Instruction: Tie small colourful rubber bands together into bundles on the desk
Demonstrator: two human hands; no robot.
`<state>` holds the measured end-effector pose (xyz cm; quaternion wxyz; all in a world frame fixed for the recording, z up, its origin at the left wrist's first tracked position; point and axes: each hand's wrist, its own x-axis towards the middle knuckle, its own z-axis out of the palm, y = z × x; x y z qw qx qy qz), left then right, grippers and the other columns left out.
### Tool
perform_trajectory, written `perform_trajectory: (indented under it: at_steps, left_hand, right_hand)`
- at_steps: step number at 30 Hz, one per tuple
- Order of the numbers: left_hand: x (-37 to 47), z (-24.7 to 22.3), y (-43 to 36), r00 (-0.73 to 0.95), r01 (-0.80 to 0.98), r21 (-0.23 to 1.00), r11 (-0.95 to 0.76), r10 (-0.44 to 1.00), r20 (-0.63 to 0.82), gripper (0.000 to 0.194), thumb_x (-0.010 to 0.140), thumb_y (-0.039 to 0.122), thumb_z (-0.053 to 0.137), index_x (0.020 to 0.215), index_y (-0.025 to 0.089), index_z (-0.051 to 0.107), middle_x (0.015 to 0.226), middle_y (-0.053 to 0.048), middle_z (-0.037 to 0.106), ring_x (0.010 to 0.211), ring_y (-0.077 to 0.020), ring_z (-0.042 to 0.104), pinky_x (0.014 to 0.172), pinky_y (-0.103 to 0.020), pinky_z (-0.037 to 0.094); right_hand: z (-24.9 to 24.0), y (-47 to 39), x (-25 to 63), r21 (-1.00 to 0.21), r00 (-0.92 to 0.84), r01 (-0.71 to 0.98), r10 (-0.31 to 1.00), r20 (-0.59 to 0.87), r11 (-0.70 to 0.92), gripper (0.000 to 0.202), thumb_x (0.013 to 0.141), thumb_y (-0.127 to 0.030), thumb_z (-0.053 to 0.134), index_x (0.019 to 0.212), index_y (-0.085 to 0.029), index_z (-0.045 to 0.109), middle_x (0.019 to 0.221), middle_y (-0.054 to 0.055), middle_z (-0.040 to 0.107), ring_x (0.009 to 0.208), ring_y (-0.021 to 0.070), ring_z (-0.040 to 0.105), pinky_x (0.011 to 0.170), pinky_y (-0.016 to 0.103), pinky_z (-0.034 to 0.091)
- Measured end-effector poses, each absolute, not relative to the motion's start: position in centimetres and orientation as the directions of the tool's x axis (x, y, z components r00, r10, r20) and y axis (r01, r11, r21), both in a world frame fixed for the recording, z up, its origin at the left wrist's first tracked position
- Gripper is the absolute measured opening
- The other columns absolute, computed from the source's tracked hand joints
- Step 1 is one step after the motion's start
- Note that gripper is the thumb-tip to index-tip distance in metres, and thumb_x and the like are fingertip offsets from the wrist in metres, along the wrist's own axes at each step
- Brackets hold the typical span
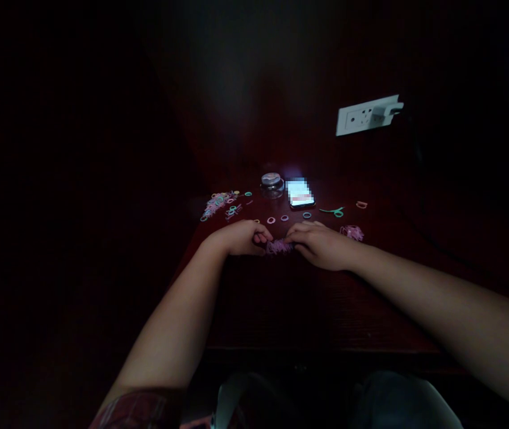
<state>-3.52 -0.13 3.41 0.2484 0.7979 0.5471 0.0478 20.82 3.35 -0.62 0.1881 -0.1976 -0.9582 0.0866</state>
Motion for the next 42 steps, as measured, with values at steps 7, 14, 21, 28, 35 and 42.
perform_trajectory:
  at_steps: [7,14,21,28,35,42]
  left_hand:
    - [-3.2,3.2,0.3,0.406,0.853,0.415,-0.316,0.902,-0.147,0.032,0.072,0.019,0.063,0.103,0.018,0.071,0.088,-0.003,0.068,0.079,-0.0131,0.061,0.069,-0.022,0.045]
    - [-3.4,3.4,-0.4,0.415,0.841,0.434,-0.324,0.9,-0.131,0.052,0.062,0.016,0.062,0.114,0.02,0.065,0.105,-0.004,0.066,0.084,-0.0138,0.059,0.071,-0.023,0.045]
    - [-3.7,3.3,-0.3,0.397,0.843,0.454,-0.289,0.903,-0.163,0.05,0.063,0.016,0.065,0.113,0.02,0.063,0.089,0.0,0.064,0.074,-0.0113,0.057,0.066,-0.021,0.042]
    - [-3.4,3.3,-0.5,0.395,0.835,0.469,-0.288,0.907,-0.144,0.035,0.073,0.023,0.063,0.107,0.02,0.065,0.076,0.002,0.065,0.064,-0.0113,0.057,0.059,-0.021,0.04]
    - [-5.9,3.0,1.3,0.081,0.908,0.362,-0.208,0.939,0.335,0.025,0.09,0.022,0.045,0.102,0.02,0.066,0.097,-0.004,0.071,0.087,-0.0166,0.063,0.08,-0.026,0.046]
    - [-11.6,1.2,2.7,-0.495,0.829,0.446,0.338,0.815,0.302,0.023,0.093,0.025,0.04,0.103,0.021,0.06,0.106,-0.008,0.07,0.092,-0.0212,0.065,0.077,-0.028,0.047]
  right_hand:
    - [-0.6,3.4,20.8,-0.24,-0.853,0.335,0.401,0.334,0.911,0.03,0.087,-0.015,0.049,0.111,-0.021,0.067,0.11,0.008,0.065,0.104,0.0236,0.057,0.098,0.042,0.039]
    - [-0.6,3.5,20.8,-0.244,-0.85,0.34,0.408,0.334,0.908,0.031,0.087,-0.015,0.051,0.113,-0.02,0.066,0.111,0.008,0.065,0.104,0.0237,0.057,0.096,0.041,0.04]
    - [-0.7,3.4,20.8,-0.241,-0.846,0.347,0.413,0.336,0.906,0.031,0.087,-0.015,0.05,0.114,-0.021,0.066,0.111,0.008,0.065,0.104,0.0245,0.057,0.093,0.042,0.041]
    - [-0.8,3.4,20.8,-0.242,-0.839,0.327,0.398,0.37,0.914,0.03,0.087,-0.015,0.051,0.111,-0.022,0.067,0.108,0.008,0.066,0.101,0.0239,0.059,0.09,0.041,0.041]
    - [-0.9,3.5,20.8,-0.258,-0.826,0.326,0.407,0.39,0.909,0.03,0.087,-0.014,0.05,0.111,-0.022,0.065,0.111,0.007,0.065,0.104,0.0238,0.058,0.094,0.043,0.041]
    - [-0.4,3.5,21.1,-0.293,-0.79,0.32,0.425,0.443,0.901,0.031,0.086,-0.012,0.048,0.11,-0.023,0.063,0.108,0.007,0.065,0.101,0.0227,0.059,0.091,0.043,0.042]
